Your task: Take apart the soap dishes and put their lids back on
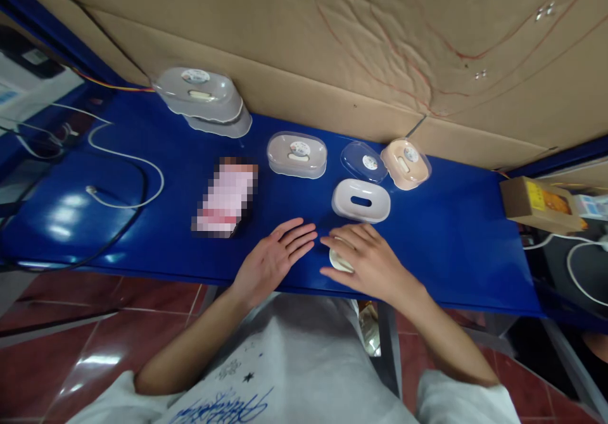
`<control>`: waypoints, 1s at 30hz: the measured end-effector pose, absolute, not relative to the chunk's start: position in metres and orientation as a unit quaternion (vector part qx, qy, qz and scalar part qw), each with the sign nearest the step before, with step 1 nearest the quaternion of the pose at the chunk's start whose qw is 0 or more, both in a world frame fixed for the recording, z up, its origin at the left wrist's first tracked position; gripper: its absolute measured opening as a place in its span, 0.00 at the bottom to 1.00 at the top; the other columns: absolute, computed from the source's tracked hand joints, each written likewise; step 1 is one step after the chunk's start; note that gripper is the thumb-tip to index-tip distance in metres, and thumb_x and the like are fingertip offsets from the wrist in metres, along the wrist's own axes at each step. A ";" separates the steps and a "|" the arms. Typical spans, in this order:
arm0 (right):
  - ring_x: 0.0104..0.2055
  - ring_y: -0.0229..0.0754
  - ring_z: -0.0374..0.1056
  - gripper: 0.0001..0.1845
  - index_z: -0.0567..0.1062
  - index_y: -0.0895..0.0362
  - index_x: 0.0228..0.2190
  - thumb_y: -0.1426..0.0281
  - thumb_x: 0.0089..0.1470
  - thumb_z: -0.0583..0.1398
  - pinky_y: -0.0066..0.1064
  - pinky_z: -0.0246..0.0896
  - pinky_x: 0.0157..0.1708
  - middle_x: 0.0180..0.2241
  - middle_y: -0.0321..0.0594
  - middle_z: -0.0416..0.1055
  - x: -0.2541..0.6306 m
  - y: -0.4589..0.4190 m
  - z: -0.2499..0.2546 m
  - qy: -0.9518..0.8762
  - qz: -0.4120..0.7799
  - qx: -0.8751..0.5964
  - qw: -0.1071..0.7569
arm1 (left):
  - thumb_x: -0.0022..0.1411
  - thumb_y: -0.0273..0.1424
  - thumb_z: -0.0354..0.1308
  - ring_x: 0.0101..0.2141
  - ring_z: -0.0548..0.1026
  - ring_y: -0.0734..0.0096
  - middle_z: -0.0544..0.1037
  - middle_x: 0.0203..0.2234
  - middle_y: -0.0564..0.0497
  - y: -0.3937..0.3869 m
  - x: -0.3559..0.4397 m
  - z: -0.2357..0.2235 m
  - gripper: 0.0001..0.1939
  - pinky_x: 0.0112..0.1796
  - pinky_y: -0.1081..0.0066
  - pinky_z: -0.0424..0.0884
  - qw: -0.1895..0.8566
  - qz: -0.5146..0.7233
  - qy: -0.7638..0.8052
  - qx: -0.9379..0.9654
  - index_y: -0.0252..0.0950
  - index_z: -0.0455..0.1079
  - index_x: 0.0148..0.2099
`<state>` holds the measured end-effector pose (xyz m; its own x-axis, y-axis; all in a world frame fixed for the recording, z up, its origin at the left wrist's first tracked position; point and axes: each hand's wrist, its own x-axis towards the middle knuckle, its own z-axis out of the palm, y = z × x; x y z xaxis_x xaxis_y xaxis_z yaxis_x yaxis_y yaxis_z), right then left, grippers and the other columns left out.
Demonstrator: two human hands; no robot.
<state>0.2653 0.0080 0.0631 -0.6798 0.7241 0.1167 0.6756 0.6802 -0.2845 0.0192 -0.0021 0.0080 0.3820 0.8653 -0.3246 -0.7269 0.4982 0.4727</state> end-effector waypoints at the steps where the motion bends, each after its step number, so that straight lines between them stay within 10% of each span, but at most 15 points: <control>1: 0.61 0.57 0.75 0.28 0.73 0.52 0.64 0.53 0.69 0.64 0.54 0.73 0.58 0.60 0.50 0.78 0.271 -0.004 0.059 -0.906 0.104 -0.400 0.095 | 0.74 0.40 0.60 0.66 0.73 0.46 0.80 0.61 0.36 -0.002 0.020 0.009 0.20 0.72 0.47 0.59 0.817 0.491 0.277 0.125 0.34 0.78 0.61; 8: 0.63 0.54 0.74 0.17 0.76 0.50 0.59 0.66 0.72 0.60 0.54 0.72 0.60 0.61 0.48 0.76 0.262 -0.016 0.033 -0.860 0.106 -0.476 0.152 | 0.71 0.36 0.62 0.69 0.70 0.49 0.80 0.61 0.39 -0.003 0.023 0.012 0.19 0.75 0.51 0.53 0.809 0.490 0.298 0.128 0.34 0.79 0.60; 17: 0.76 0.70 0.55 0.37 0.63 0.47 0.70 0.54 0.66 0.66 0.74 0.54 0.67 0.74 0.56 0.58 0.293 -0.036 0.031 -0.796 0.069 -0.589 0.121 | 0.71 0.37 0.62 0.69 0.70 0.49 0.79 0.63 0.38 -0.002 0.021 0.009 0.21 0.74 0.50 0.56 0.808 0.489 0.291 0.154 0.35 0.78 0.62; 30: 0.76 0.60 0.56 0.41 0.52 0.48 0.75 0.51 0.71 0.59 0.61 0.60 0.71 0.74 0.52 0.59 0.231 -0.005 0.043 -0.812 0.158 -0.515 0.224 | 0.73 0.49 0.60 0.73 0.63 0.51 0.78 0.65 0.49 -0.005 0.017 0.011 0.30 0.71 0.54 0.61 0.837 0.476 0.268 0.032 0.42 0.70 0.71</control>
<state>0.2315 -0.0050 0.0434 -0.3680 0.9077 0.2015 0.7658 0.4188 -0.4880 0.0168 -0.0052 0.0115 0.4036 0.8140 -0.4178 -0.7793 0.5451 0.3092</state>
